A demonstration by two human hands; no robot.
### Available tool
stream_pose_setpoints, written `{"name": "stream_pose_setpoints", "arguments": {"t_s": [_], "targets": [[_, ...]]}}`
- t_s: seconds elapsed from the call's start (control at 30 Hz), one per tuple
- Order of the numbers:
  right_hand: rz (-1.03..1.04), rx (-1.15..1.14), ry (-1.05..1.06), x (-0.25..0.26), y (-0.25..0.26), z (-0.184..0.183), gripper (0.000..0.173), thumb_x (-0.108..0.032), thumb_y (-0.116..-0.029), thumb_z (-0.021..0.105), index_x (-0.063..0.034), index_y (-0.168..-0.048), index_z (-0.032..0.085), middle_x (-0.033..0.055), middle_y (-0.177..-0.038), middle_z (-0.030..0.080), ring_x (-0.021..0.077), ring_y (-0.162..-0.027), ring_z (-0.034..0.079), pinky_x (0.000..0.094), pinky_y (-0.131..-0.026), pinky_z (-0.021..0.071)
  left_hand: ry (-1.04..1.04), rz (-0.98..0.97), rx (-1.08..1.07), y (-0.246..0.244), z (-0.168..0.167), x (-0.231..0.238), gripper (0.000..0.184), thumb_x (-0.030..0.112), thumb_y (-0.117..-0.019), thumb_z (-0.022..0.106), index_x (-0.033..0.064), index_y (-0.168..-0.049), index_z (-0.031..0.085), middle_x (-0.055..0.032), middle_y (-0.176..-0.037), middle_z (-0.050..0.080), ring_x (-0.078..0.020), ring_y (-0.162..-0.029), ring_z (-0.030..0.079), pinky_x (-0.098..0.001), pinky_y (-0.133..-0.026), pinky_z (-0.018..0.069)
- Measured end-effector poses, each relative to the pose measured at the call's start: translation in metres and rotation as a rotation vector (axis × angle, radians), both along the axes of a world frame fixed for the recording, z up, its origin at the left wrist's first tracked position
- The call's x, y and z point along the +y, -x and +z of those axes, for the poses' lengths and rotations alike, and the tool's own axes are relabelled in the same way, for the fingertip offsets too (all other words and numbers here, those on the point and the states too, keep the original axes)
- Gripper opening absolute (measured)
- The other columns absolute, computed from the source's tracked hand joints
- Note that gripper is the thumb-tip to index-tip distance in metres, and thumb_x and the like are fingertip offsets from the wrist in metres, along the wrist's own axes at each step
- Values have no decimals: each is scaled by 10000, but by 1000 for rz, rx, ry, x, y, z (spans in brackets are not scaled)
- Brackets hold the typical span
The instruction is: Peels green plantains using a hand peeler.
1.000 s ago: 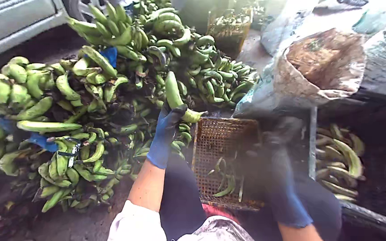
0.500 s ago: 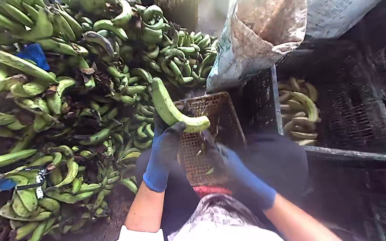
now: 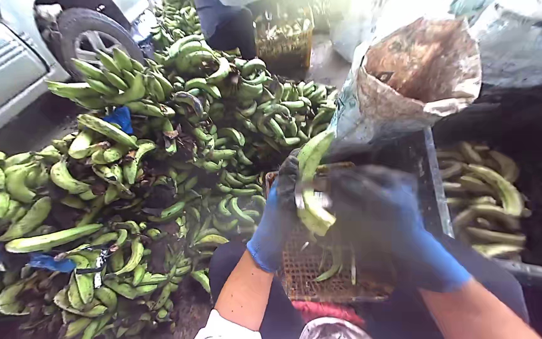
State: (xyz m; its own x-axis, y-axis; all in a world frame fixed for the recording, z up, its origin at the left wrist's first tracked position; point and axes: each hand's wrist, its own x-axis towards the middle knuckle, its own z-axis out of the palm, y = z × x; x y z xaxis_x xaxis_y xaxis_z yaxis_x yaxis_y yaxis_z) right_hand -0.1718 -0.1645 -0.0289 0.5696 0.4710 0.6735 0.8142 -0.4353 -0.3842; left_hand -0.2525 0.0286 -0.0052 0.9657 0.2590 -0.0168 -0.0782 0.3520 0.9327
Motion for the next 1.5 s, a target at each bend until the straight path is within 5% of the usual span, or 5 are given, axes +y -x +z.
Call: {"name": "stream_pose_setpoints", "arguments": {"t_s": [0.6,0.83,1.03,1.33,1.5], "targets": [[-433,57,-210,4,-48,-2,533,-505,-971,625,-113,-1329,668,261,-1298,594,415,-1175,587,616,-965,446,101,-157,145,15,-17,-18,385,371,-1095,408,192,-1396,566,-62,-1100,678,-128,-916,670,-308,-800,585],[89,118,-30,-1,22,-14,479,-640,-981,509,-319,-1285,692,58,-1203,701,228,-1113,639,542,-959,443,96,168,-142,-6,-12,-12,391,349,-1102,376,305,-1487,434,18,-1245,657,-76,-1003,667,-263,-820,579],[-381,-41,-150,-6,-57,-2,484,-480,-995,609,-162,-1355,666,222,-1276,634,388,-1143,617,584,-940,472,-17,-316,86,19,-21,-14,400,275,-1095,432,168,-1470,520,-98,-1288,642,-168,-1113,646,-360,-958,553],[-7,-138,-78,-2,19,-16,455,-538,-949,647,-282,-1324,667,79,-1227,688,228,-1165,623,506,-1034,407,158,335,-412,-13,-9,-26,407,335,-1104,400,209,-1491,398,-55,-1360,597,-188,-1199,629,-404,-993,558],[-133,-20,-101,-4,-53,3,461,-477,-992,607,-182,-1341,669,210,-1286,648,386,-1192,608,606,-1001,434,-245,-270,58,9,-16,-6,456,253,-1033,554,251,-1486,505,-42,-1224,678,-124,-953,677,-322,-791,592]]}}
